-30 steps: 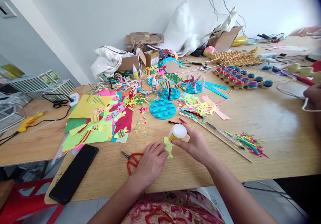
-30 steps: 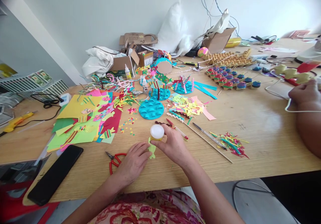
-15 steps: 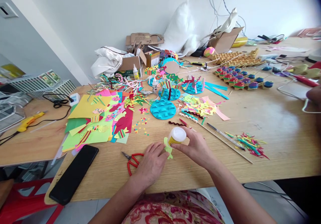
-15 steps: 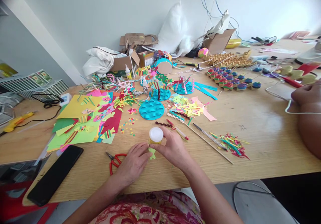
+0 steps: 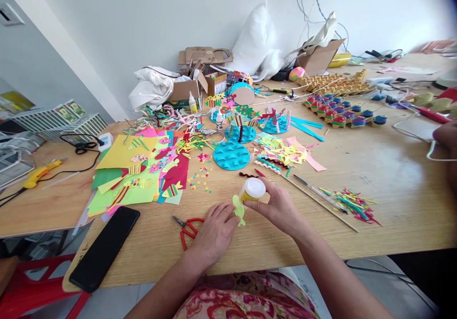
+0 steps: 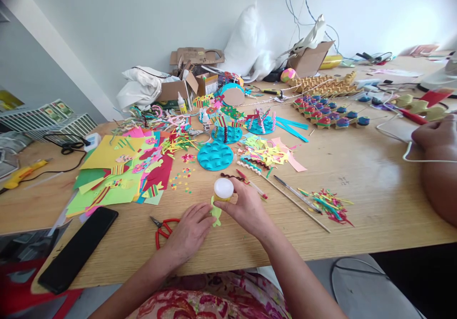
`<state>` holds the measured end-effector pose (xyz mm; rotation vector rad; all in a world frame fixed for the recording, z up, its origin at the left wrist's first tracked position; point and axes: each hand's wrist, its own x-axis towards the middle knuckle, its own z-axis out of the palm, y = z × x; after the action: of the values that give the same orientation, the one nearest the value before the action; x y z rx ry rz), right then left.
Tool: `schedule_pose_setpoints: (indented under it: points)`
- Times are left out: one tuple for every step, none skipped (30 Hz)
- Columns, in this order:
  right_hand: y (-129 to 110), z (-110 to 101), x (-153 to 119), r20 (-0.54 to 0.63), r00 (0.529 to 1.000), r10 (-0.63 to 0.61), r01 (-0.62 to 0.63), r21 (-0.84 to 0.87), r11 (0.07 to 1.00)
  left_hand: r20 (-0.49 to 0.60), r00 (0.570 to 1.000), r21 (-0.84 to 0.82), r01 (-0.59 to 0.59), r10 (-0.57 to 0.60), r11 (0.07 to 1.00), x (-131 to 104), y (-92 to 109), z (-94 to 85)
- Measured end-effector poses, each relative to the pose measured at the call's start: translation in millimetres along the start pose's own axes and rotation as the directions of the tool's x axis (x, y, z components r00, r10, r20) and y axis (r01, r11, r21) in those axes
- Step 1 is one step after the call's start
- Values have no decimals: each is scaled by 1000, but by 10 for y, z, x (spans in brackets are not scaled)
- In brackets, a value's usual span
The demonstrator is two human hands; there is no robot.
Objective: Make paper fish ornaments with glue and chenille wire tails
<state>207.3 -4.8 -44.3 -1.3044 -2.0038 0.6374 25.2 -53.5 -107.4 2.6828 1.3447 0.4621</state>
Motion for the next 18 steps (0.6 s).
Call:
schedule_pose_setpoints:
  points:
    - [4, 3, 1, -6, 1000, 0, 0, 4, 1000, -1, 1000, 3, 0, 0, 1000, 1, 1, 1]
    - [7, 5, 1, -8, 1000, 1, -1, 6, 1000, -3, 1000, 6, 0, 0, 1000, 3, 3, 1]
    - [9, 4, 1, -4, 1000, 1, -1, 9, 1000, -6, 1000, 7, 0, 0, 1000, 5, 5, 0]
    - [12, 1, -1, 4, 1000, 1, -1, 11, 1000, -8, 1000, 7, -2, 2, 1000, 8, 6, -1]
    - [16, -4, -2, 13, 1000, 3, -3, 10, 1000, -10, 1000, 4, -3, 3, 1000, 10, 8, -3]
    - [19, -9, -2, 18, 1000, 7, -7, 7, 1000, -11, 1000, 1, -2, 2, 1000, 12, 10, -5]
    - [21, -12, -1, 16, 1000, 12, -12, 1, 1000, -10, 1000, -3, -2, 2, 1000, 13, 10, -7]
    - [21, -12, 1, 12, 1000, 16, -16, -3, 1000, -9, 1000, -5, 0, 0, 1000, 12, 9, -7]
    - [20, -10, 5, 6, 1000, 18, -18, -4, 1000, -7, 1000, -6, 1, -1, 1000, 11, 8, -7]
    - [16, -6, 9, 2, 1000, 17, -17, -1, 1000, -6, 1000, -5, 3, -3, 1000, 8, 5, -5]
    - [11, -2, 12, 6, 1000, 14, -14, 10, 1000, -4, 1000, -5, 3, -3, 1000, 5, 2, -4]
    - [7, -2, 14, 12, 1000, 10, -10, 27, 1000, -2, 1000, -5, 1, -1, 1000, 1, -1, -2]
    - [5, -8, 14, 14, 1000, 7, -8, 45, 999, 0, 1000, -6, 1, -1, 1000, -3, -3, -2]
    - [10, -20, 11, 3, 1000, 12, -12, 63, 998, 0, 1000, -8, 1, -1, 1000, -6, -3, -3]
    - [21, -40, 5, -20, 999, 26, -25, 83, 996, 0, 1000, -11, 4, -4, 1000, -7, -3, -6]
    - [41, -66, -4, -48, 998, 47, -42, 110, 993, 0, 1000, -15, 7, -7, 1000, -8, -1, -12]
    - [70, -96, -14, -80, 994, 70, -57, 147, 988, 0, 1000, -18, 10, -10, 1000, -6, 2, -19]
    - [107, -125, -27, -108, 990, 92, -70, 195, 978, 1, 1000, -20, 11, -11, 1000, -4, 6, -27]
